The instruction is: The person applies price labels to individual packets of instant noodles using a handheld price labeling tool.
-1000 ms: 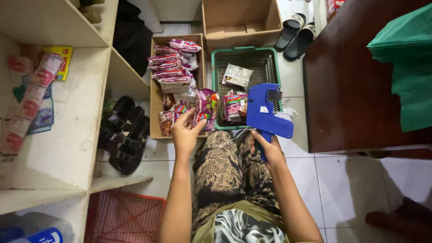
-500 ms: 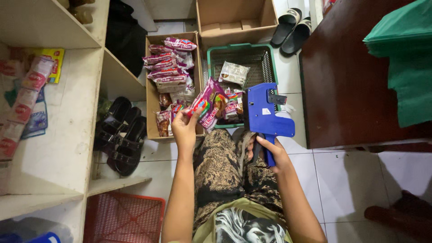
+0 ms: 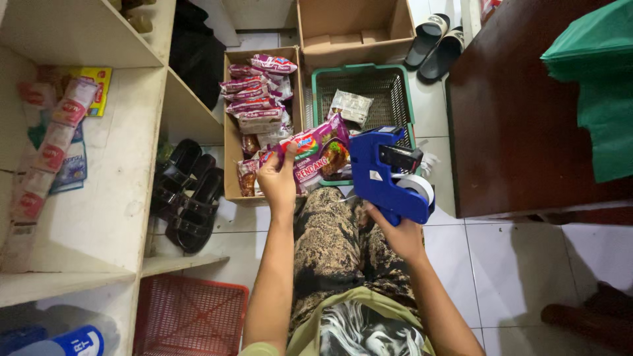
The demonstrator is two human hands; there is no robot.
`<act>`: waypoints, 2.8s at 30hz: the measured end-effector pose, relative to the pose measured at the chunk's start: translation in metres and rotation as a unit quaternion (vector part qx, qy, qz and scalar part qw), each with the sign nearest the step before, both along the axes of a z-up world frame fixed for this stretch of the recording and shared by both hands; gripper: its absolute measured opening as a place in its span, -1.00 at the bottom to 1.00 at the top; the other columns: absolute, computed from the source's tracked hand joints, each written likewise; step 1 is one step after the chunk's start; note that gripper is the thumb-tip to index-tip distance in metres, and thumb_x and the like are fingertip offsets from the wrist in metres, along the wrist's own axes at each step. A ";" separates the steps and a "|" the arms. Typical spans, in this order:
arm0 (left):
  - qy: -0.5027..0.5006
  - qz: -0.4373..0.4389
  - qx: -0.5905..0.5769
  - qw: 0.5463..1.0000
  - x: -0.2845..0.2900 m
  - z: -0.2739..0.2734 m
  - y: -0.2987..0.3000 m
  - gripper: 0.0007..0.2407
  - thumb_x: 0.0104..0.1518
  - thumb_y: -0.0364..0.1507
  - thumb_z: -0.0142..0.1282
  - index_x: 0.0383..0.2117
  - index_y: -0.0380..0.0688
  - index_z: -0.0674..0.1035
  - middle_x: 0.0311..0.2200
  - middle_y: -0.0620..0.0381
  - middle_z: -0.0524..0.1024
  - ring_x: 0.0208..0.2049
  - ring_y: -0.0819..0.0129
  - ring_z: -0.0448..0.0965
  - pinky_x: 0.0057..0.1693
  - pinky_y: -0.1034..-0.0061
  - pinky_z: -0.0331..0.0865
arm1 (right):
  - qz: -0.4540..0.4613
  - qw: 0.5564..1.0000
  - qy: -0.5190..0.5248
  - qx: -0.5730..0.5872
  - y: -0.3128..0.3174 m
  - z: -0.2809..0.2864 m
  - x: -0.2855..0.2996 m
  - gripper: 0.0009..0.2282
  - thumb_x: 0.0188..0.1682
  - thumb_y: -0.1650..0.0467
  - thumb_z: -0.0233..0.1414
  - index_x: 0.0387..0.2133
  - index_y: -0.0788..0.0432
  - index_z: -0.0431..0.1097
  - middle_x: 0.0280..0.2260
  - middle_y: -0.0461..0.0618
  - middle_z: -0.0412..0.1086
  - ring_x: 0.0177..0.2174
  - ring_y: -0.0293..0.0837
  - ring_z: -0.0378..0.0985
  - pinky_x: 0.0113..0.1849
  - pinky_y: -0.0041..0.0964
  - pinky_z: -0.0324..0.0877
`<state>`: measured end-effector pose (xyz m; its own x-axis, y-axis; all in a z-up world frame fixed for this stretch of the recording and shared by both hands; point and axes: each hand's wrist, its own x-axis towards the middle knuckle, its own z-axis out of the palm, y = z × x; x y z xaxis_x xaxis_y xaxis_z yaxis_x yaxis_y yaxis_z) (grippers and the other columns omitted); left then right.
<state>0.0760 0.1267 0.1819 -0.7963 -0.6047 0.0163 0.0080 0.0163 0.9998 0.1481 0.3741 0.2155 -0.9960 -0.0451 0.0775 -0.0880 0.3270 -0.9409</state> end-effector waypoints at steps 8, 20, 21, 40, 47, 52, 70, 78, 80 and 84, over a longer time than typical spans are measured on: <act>0.105 -0.009 0.225 0.969 -0.005 -0.007 0.003 -0.77 0.17 -0.35 0.28 -0.23 -0.32 0.68 -0.33 0.18 0.67 -0.35 0.57 0.58 -0.15 0.59 0.47 | 0.024 0.999 -0.024 -0.037 -0.006 0.011 0.005 -0.86 -0.01 0.37 0.18 -0.37 0.24 0.54 -0.45 -0.10 0.57 -0.41 -0.29 0.61 -0.30 -0.36 0.48; 0.051 -0.057 0.081 0.994 0.005 0.011 0.006 -0.65 0.38 -0.24 -0.02 -0.03 -0.28 0.67 -0.30 0.14 0.66 -0.37 0.66 0.44 -0.18 0.63 0.36 | 0.024 0.999 -0.020 -0.035 -0.007 0.006 0.015 -0.87 -0.01 0.39 0.19 -0.34 0.24 0.54 -0.46 -0.09 0.57 -0.41 -0.28 0.60 -0.29 -0.36 0.48; 0.017 -0.033 0.029 0.999 0.005 0.014 0.006 -0.66 0.40 -0.25 -0.02 -0.05 -0.28 0.70 -0.36 0.06 0.65 -0.43 0.61 0.38 -0.25 0.59 0.31 | 0.022 0.999 -0.017 -0.025 -0.007 0.005 0.015 -0.87 -0.02 0.38 0.19 -0.34 0.23 0.55 -0.46 -0.09 0.57 -0.41 -0.27 0.61 -0.29 -0.36 0.49; 0.103 -0.036 -0.160 0.981 0.019 0.053 0.024 -0.71 0.43 -0.26 -0.06 -0.04 -0.17 0.66 -0.23 0.10 0.66 -0.24 0.53 0.61 -0.09 0.57 0.43 | 0.038 0.994 0.069 0.079 -0.022 0.037 0.011 -0.77 -0.13 0.46 0.23 -0.20 0.21 0.44 -0.43 0.02 0.46 -0.47 -0.13 0.51 -0.36 -0.28 0.43; 0.056 -0.009 -0.119 0.991 0.015 0.038 0.027 -0.72 0.43 -0.31 -0.06 -0.13 -0.24 0.67 -0.46 0.17 0.50 -0.47 0.55 0.34 -0.30 0.56 0.25 | 0.045 0.985 0.146 0.075 -0.021 0.032 0.007 -0.68 -0.14 0.51 0.20 -0.10 0.23 0.38 -0.31 0.08 0.44 -0.37 -0.10 0.52 -0.30 -0.23 0.44; 0.062 0.016 -0.108 0.992 0.014 0.035 0.026 -0.70 0.43 -0.31 -0.05 -0.11 -0.26 0.69 -0.45 0.15 0.50 -0.46 0.57 0.34 -0.31 0.59 0.25 | 0.049 0.997 0.040 0.042 -0.022 0.028 0.005 -0.66 -0.13 0.49 0.18 -0.05 0.19 0.34 -0.39 0.00 0.44 -0.47 -0.17 0.51 -0.38 -0.28 0.44; 0.098 0.043 -0.091 0.990 -0.001 0.054 0.006 -0.69 0.39 -0.27 -0.08 -0.02 -0.19 0.66 -0.22 0.10 0.71 -0.29 0.57 0.65 -0.13 0.59 0.50 | 0.049 0.992 0.116 0.016 0.002 -0.023 0.007 -0.54 -0.21 0.55 0.20 0.03 0.27 0.34 -0.19 0.10 0.49 -0.22 -0.09 0.55 -0.19 -0.21 0.46; 0.096 -0.019 -0.069 0.993 0.000 0.049 0.010 -0.68 0.42 -0.26 -0.06 -0.02 -0.23 0.67 -0.20 0.07 0.71 -0.24 0.58 0.59 -0.08 0.62 0.46 | -0.081 0.995 0.050 0.007 0.005 -0.004 -0.037 -0.72 -0.03 0.34 0.29 -0.16 0.27 0.49 -0.32 -0.08 0.52 -0.36 -0.25 0.54 -0.30 -0.37 0.46; 0.061 -0.044 -0.024 0.997 0.001 0.045 0.016 -0.67 0.40 -0.24 -0.06 -0.02 -0.20 0.68 -0.27 0.06 0.70 -0.34 0.57 0.58 -0.17 0.61 0.45 | -0.102 0.993 0.043 0.035 -0.001 0.008 -0.047 -0.68 -0.06 0.32 0.31 -0.16 0.28 0.48 -0.32 -0.07 0.51 -0.35 -0.25 0.53 -0.28 -0.36 0.44; 0.076 -0.122 0.036 0.989 0.004 0.044 0.032 -0.65 0.37 -0.18 -0.05 -0.04 -0.15 0.67 -0.24 0.11 0.71 -0.38 0.59 0.66 -0.24 0.62 0.52 | -0.101 0.994 0.047 -0.019 -0.013 0.023 -0.069 -0.63 -0.07 0.27 0.33 -0.13 0.28 0.47 -0.30 -0.02 0.52 -0.30 -0.25 0.53 -0.20 -0.34 0.47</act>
